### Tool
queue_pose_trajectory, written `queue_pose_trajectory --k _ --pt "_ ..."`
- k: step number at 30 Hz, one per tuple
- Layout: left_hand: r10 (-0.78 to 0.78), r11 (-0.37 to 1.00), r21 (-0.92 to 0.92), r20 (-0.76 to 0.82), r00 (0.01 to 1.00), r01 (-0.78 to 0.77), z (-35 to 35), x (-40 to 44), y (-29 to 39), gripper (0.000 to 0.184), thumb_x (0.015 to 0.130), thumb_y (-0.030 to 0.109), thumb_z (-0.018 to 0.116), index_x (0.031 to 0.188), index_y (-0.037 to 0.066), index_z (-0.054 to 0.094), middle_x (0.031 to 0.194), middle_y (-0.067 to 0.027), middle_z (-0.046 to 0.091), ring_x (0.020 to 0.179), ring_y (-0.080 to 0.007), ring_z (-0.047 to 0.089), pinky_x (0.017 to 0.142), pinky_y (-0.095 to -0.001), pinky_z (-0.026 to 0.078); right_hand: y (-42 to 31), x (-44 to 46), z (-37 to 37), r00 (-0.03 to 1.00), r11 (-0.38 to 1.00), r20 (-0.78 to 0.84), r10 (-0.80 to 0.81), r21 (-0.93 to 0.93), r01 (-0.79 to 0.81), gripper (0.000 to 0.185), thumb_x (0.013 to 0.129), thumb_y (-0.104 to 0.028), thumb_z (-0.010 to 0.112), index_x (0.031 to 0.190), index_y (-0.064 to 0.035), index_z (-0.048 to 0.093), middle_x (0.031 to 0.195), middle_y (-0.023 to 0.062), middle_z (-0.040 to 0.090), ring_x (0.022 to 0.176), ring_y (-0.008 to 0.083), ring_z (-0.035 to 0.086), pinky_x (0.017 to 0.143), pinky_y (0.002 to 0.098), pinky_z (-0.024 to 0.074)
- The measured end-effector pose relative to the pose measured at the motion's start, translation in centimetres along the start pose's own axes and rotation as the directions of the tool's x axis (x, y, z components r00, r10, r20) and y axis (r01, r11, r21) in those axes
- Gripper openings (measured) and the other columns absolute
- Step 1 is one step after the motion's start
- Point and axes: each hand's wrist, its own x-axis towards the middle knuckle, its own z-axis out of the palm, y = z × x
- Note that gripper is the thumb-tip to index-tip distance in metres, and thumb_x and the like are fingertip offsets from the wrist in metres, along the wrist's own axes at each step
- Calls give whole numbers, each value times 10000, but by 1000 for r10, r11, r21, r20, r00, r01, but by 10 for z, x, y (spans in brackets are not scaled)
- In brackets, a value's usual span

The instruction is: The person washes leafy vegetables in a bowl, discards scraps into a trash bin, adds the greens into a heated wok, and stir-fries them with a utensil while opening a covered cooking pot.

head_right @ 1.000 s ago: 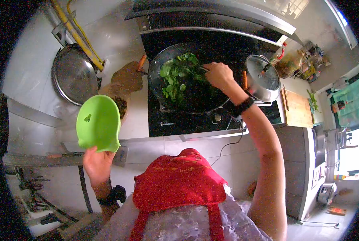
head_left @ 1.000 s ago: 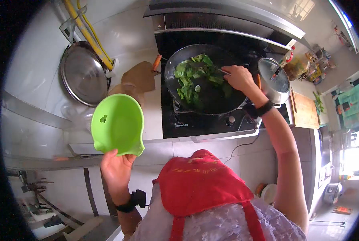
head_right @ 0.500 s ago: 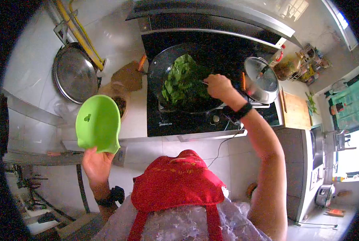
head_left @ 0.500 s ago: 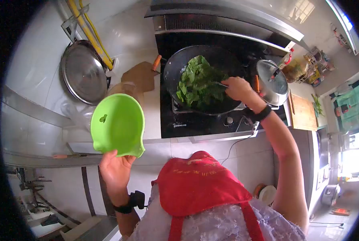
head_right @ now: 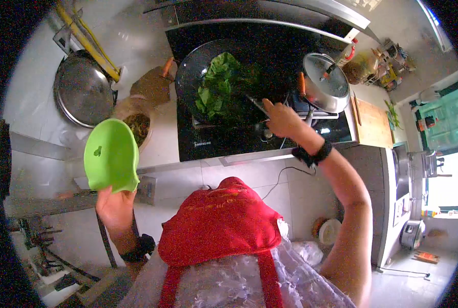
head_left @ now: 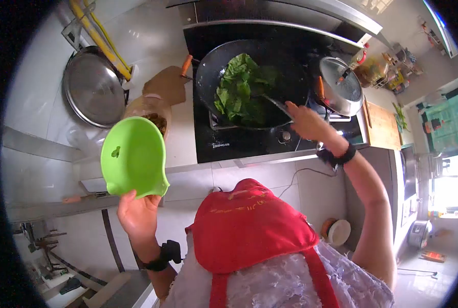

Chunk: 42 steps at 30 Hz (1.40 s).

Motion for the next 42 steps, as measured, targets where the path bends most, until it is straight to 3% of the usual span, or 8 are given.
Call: queue_pose_trajectory --k 5,7,9,18,26,30,34,42 --pt "20 1000 -5 -47 999 -21 -19 0 3 599 878 170 532 1426 18 345 1400 -204 450 1219 -391 503 958 -510 487 0 -68 18 924 966 284 256 -37 -256 401 817 -101 579 1206 -45 500 991 247 643 900 417 652 758 498 532" --pt "2 1000 14 2 1000 -2 -24 3 3 595 879 176 533 1421 13 349 1397 -202 454 1222 -389 504 962 -506 486 -5 -87 67 932 954 228 282 39 -299 420 802 -52 571 1216 -43 500 1123 256 589 1000 415 616 804 483 525" --pt "-6 999 44 37 999 4 -16 8 6 590 880 183 535 1414 9 355 1393 -201 459 1226 -387 506 965 -501 485 -3 -81 133 967 978 -193 167 158 -138 519 779 27 527 1279 -110 545 1214 195 534 1127 357 544 878 447 511" --pt "9 993 115 -20 1000 -6 20 2 -2 459 853 163 547 1294 52 487 1256 -108 565 1110 -270 575 836 -440 525 40 -48 180 973 929 -132 192 345 -136 381 815 5 546 1170 -104 631 1115 159 621 1008 351 598 839 433 528" --pt "-7 996 90 17 1000 6 17 7 -1 464 848 152 553 1296 53 488 1258 -106 568 1115 -269 575 830 -440 527 3 -62 151 853 798 8 521 349 -491 393 863 -175 619 1194 -36 458 1148 236 574 918 436 624 770 501 516" --pt "22 998 66 -1 1000 -22 19 9 0 454 853 148 549 1293 54 491 1254 -100 571 1109 -263 574 824 -435 526 -59 -67 28 662 771 -429 615 504 -389 231 929 -142 513 1140 -49 523 1019 229 587 913 435 607 742 481 498" --pt "-8 999 34 40 999 7 14 9 0 445 860 149 546 1292 55 491 1250 -99 573 1107 -262 572 829 -437 522 -64 -39 -32 845 936 -406 348 201 -289 317 906 -148 563 1208 -100 480 1011 201 538 897 414 578 797 472 475" --pt "15 1000 -5 -5 1000 -15 3 12 3 454 859 163 549 1295 50 489 1246 -100 575 1105 -265 572 856 -452 512 -44 14 -21 972 969 -103 211 151 -194 460 785 -110 651 1199 -110 450 992 245 582 922 444 612 785 508 505"
